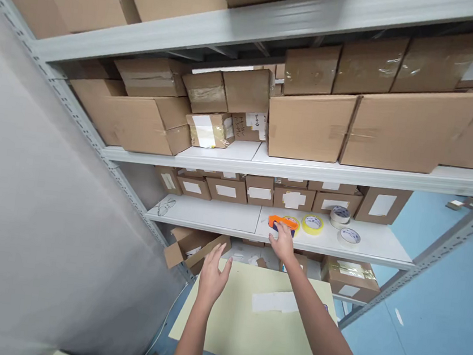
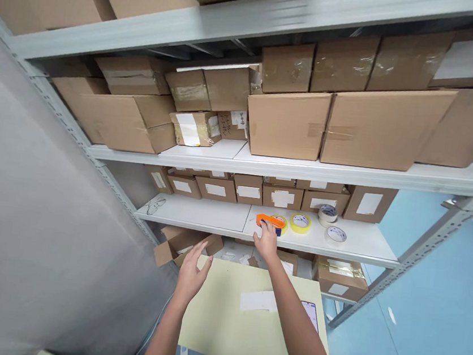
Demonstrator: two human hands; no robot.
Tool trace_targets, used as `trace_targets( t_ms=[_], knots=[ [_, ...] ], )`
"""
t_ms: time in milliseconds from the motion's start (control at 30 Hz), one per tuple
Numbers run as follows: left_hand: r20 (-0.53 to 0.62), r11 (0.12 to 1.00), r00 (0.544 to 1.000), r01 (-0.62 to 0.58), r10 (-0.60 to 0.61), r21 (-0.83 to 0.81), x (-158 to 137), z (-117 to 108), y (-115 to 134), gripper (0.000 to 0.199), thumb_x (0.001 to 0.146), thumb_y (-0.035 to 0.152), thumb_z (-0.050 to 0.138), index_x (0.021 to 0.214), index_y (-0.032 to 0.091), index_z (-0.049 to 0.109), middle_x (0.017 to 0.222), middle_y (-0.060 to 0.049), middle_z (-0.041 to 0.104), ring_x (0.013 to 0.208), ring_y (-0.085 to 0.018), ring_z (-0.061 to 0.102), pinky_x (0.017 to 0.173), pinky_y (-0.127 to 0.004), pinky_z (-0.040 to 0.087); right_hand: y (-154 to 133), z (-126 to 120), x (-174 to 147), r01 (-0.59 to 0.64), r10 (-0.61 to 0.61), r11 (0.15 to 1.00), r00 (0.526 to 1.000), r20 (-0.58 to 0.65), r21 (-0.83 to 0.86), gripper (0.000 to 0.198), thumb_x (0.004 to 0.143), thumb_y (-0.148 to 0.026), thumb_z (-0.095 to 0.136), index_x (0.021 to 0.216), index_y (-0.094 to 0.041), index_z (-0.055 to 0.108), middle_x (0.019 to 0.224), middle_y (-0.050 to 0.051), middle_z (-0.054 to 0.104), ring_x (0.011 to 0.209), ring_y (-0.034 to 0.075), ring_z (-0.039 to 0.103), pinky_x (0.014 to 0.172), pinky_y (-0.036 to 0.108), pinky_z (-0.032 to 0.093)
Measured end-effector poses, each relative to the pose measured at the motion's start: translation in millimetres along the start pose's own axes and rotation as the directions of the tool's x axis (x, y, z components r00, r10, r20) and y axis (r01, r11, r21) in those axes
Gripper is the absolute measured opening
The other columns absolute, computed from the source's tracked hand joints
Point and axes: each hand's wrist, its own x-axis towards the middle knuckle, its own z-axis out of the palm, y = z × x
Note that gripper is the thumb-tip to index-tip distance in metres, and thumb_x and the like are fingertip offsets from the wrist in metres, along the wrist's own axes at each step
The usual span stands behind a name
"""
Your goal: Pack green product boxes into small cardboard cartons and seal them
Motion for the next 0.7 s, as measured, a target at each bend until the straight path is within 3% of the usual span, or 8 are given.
trace_targets(
  t_ms=[133, 333, 500, 700],
  knots=[
    [0.0, 0.998, 0.999, 0.054, -0.055, 0.032, -22.1, 1.4, -15.9, 0.048, 0.098, 0.041, 0.055, 0.142, 0.022, 0.061, 0.145, -0.013, 0.063, 0.139, -0.031, 0.055, 0.118, -0.056, 0.042, -30.1, 11.1, -41.1, 0.047, -0.059, 0.976, 0.997, 0.049, 0.215, 0.054, 0.092, -0.04, 0.058, 0.143, -0.021, 0.061, 0.156, 0.014, 0.051, 0.143, 0.032, 0.047, 0.119, 0.052, 0.04],
    [-0.039, 0.976, 0.978, 0.207, -0.205, 0.068, -75.7, -15.0, -53.5, 0.047, 0.099, 0.037, 0.056, 0.143, 0.022, 0.06, 0.144, -0.012, 0.064, 0.138, -0.028, 0.056, 0.118, -0.051, 0.045, -70.0, 56.6, -93.8, -0.05, -0.086, 0.911, 0.948, 0.306, 0.408, 0.054, 0.093, -0.046, 0.06, 0.142, -0.025, 0.062, 0.158, 0.013, 0.05, 0.145, 0.033, 0.048, 0.117, 0.055, 0.043],
    [-0.118, 0.918, 0.924, 0.377, -0.364, 0.119, -131.5, -59.5, -92.9, 0.048, 0.097, 0.035, 0.058, 0.142, 0.02, 0.061, 0.144, -0.013, 0.064, 0.138, -0.029, 0.056, 0.117, -0.052, 0.045, -124.1, 99.4, -145.3, -0.138, -0.184, 0.849, 0.829, 0.529, 0.51, 0.051, 0.093, -0.045, 0.06, 0.14, -0.025, 0.063, 0.155, 0.013, 0.054, 0.145, 0.032, 0.049, 0.113, 0.056, 0.048],
    [-0.285, 0.832, 0.808, 0.552, -0.515, 0.06, -200.5, -129.2, -148.0, 0.049, 0.097, 0.035, 0.057, 0.143, 0.02, 0.059, 0.146, -0.014, 0.062, 0.139, -0.028, 0.054, 0.119, -0.05, 0.043, -207.6, 140.5, -214.3, -0.137, -0.323, 0.836, 0.659, 0.679, 0.531, 0.051, 0.092, -0.044, 0.062, 0.139, -0.025, 0.064, 0.15, 0.012, 0.059, 0.141, 0.03, 0.053, 0.112, 0.052, 0.05]
  ],
)
